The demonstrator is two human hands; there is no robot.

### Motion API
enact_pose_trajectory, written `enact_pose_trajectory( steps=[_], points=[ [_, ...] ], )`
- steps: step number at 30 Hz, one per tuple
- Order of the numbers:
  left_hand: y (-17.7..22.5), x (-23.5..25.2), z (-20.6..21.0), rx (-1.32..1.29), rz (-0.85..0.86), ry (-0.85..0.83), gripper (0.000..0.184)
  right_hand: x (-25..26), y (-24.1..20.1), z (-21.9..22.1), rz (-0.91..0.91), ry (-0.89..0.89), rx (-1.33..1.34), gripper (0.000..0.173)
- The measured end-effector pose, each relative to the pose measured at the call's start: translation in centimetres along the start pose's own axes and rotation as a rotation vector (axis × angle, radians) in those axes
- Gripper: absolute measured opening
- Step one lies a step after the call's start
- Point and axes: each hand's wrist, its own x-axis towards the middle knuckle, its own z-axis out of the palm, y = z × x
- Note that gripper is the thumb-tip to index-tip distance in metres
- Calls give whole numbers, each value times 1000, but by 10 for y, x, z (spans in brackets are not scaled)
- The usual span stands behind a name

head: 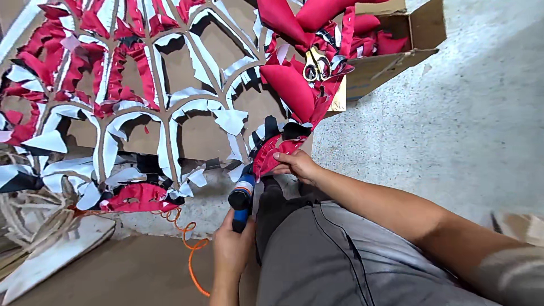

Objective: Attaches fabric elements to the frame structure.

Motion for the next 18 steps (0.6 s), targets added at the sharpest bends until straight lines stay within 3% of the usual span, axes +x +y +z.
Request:
enact_pose_trajectory(
  steps=[8, 12, 18],
  points=[
    [13, 2, 1, -23, -131, -11, 30, 2, 1, 4, -1, 34, 57, 29],
    [11, 8, -1, 52, -142, -45, 33, 1, 3, 5, -37, 40, 37, 29],
    [15, 15, -7, -57, -110, -58, 32, 2, 2, -2, -47, -24, 3, 30]
  ],
)
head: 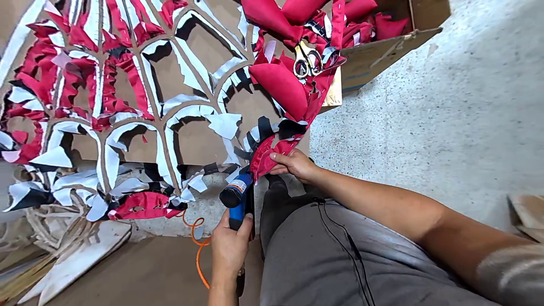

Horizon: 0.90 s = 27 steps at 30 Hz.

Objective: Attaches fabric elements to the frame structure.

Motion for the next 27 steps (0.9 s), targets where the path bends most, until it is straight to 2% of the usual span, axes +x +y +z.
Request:
enact_pose_trajectory(
  steps=[4, 7, 11, 27],
  points=[
    [2, 6, -9, -50, 26, -37, 31, 2, -15, -14, -208, 152, 17, 35],
    [1, 12, -12, 33, 52, -46, 33, 9, -21, -18, -306, 242, 80, 33],
    [10, 19, -13, 70, 40, -56, 32, 13, -18, -13, -325, 320, 92, 46],
    [29, 49, -25, 141, 107, -144, 27, 19, -11, -3, -392, 410, 185, 40]
  ],
)
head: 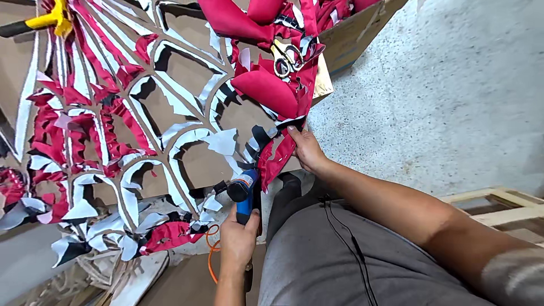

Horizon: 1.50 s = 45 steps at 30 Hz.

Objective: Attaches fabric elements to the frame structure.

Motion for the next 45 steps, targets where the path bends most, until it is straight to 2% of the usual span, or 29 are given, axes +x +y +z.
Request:
enact_pose_trajectory(
  steps=[7, 11, 14, 16, 17, 22, 25, 29, 41, 45],
  points=[
    [5, 18, -11, 45, 57, -65, 27, 5, 4, -1, -20, 17, -13, 38],
    [13, 24, -44, -41, 204, -78, 32, 1, 0, -1, -2, -14, 11, 45],
    [37, 44, -85, 100, 257, -158, 34, -7, 10, 1, -34, 18, 39, 61],
    [58, 64, -94, 247, 296, -155, 32, -14, 21, 8, -87, 47, 30, 54],
    [68, 73, -91, 334, 319, -152, 33, -16, 26, 11, -120, 45, 12, 46],
    [80, 110, -62, 566, 415, -219, 35, -22, 36, 8, -100, -10, -114, 38],
    [80, 112, -58, 623, 465, -210, 37, -22, 35, 6, -99, -20, -62, 37],
    [87, 104, -60, 755, 617, -161, 42, -22, 34, 7, -111, -35, -48, 37],
    [106, 115, -48, 791, 642, -172, 32, -20, 37, 2, -141, -68, -84, 36],
    [118, 120, -45, 818, 699, -193, 30, -21, 35, 1, -137, -73, -116, 34]
  ],
)
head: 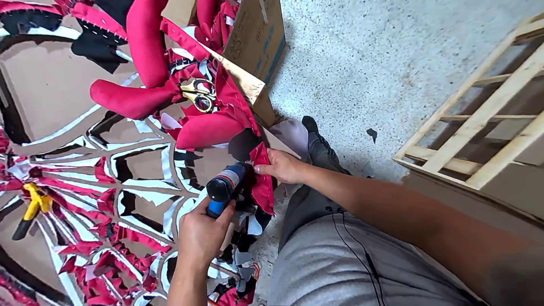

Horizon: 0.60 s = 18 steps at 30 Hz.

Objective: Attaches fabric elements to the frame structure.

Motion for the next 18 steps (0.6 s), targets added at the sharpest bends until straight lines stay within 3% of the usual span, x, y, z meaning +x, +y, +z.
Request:
enact_pose_trajectory(
  steps=[7, 11, 14, 18],
  points=[
    [6, 22, -9, 88, 102, -50, 29, 4, 2, -4, -42, -18, -68, 33],
    [8, 33, -12, 118, 195, -33, 34, -2, -1, -7, -5, -33, -206, 46],
    [15, 32, -27, 114, 226, 35, 39, -9, -4, -8, 35, -61, -200, 55],
    [25, 27, -53, 78, 324, 54, 39, -8, -2, -7, 15, -53, -140, 51]
  ],
)
